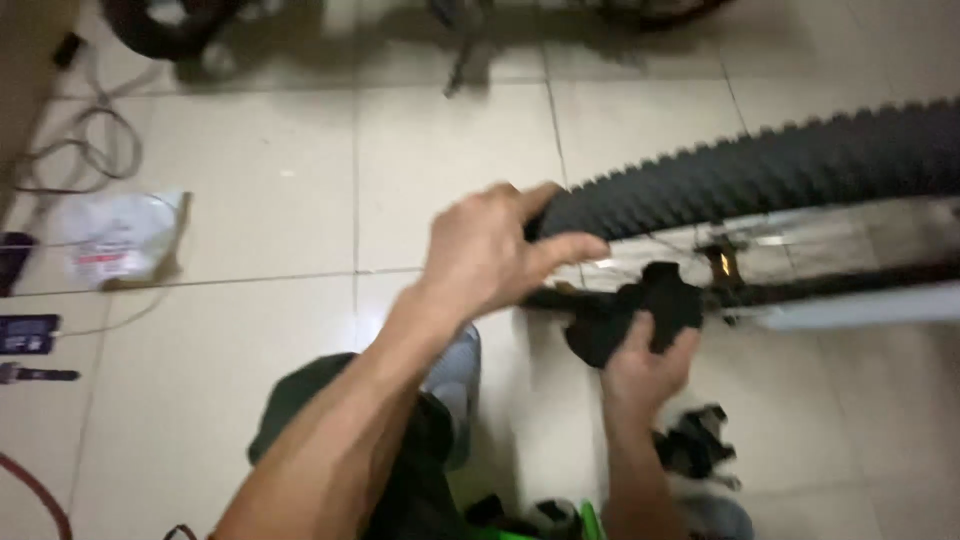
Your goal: The person sits on a low stool and wipes the rim and spokes of a bicycle wheel with a black cloth. They hold the tire with one hand and scrub the metal parts with the other, rotating the wheel to clean different sections.
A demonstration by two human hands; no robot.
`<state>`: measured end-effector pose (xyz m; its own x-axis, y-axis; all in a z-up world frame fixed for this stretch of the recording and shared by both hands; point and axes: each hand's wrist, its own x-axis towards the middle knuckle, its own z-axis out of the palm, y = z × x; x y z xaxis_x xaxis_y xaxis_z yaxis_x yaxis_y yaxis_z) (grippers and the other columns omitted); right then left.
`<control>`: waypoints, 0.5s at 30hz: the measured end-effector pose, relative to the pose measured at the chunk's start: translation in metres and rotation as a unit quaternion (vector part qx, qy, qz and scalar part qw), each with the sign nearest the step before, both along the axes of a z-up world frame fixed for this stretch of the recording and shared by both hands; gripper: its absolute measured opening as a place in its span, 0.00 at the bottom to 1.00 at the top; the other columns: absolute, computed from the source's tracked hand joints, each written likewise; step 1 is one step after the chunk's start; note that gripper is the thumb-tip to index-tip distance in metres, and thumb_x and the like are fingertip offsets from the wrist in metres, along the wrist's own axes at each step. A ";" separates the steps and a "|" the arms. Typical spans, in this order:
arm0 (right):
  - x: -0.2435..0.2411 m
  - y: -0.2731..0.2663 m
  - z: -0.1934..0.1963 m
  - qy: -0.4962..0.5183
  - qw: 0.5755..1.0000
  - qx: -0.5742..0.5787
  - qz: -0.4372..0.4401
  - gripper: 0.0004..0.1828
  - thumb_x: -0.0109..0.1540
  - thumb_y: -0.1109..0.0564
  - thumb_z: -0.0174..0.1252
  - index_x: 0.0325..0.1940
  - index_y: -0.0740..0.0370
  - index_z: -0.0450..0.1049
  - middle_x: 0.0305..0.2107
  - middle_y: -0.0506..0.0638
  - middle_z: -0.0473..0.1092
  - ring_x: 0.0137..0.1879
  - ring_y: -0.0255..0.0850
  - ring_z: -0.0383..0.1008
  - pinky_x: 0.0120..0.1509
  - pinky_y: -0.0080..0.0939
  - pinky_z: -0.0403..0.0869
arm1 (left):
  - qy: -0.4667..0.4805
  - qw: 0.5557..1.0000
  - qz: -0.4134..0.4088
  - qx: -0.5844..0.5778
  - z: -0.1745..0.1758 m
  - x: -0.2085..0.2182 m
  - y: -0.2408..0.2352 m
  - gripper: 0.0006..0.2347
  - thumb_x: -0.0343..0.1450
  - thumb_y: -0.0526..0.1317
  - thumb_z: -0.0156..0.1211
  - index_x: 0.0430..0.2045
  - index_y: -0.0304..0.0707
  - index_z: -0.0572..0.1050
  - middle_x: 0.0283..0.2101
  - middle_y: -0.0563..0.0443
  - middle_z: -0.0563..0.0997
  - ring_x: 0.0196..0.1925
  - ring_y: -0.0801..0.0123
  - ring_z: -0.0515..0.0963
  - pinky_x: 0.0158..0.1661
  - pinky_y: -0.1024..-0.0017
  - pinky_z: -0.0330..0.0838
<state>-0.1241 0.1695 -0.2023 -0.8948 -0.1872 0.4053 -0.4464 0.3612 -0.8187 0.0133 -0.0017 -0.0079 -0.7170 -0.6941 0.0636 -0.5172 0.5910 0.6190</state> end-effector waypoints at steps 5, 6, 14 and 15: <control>-0.029 -0.025 -0.022 0.129 0.980 0.090 0.125 0.11 0.62 0.59 0.66 0.45 0.66 0.75 0.37 0.63 0.71 0.52 0.65 0.72 0.58 0.56 0.70 | 0.052 0.998 -0.017 0.021 0.004 0.011 0.001 0.35 0.63 0.68 0.57 0.54 0.40 0.78 0.44 0.32 0.83 0.46 0.36 0.83 0.44 0.50 0.78; -0.021 -0.033 -0.008 0.128 0.973 0.090 0.171 0.08 0.60 0.61 0.64 0.43 0.60 0.76 0.35 0.57 0.71 0.50 0.61 0.73 0.55 0.54 0.71 | 0.055 0.998 -0.019 0.028 0.003 0.011 0.001 0.36 0.62 0.68 0.55 0.54 0.39 0.78 0.44 0.32 0.83 0.46 0.36 0.83 0.44 0.50 0.78; -0.068 -0.022 -0.048 0.127 0.938 0.240 0.217 0.24 0.55 0.61 0.54 0.57 0.63 0.70 0.46 0.63 0.69 0.53 0.63 0.70 0.55 0.61 0.68 | 0.027 0.999 0.012 -0.017 -0.005 0.005 0.003 0.36 0.60 0.71 0.49 0.52 0.44 0.78 0.41 0.40 0.83 0.43 0.45 0.83 0.38 0.52 0.76; -0.095 -0.012 -0.068 0.132 0.933 0.282 0.181 0.23 0.52 0.59 0.52 0.52 0.61 0.69 0.40 0.62 0.70 0.44 0.62 0.70 0.47 0.59 0.68 | 0.027 0.998 0.019 -0.059 -0.010 0.001 0.002 0.38 0.59 0.73 0.42 0.49 0.47 0.79 0.36 0.43 0.83 0.38 0.49 0.82 0.31 0.53 0.74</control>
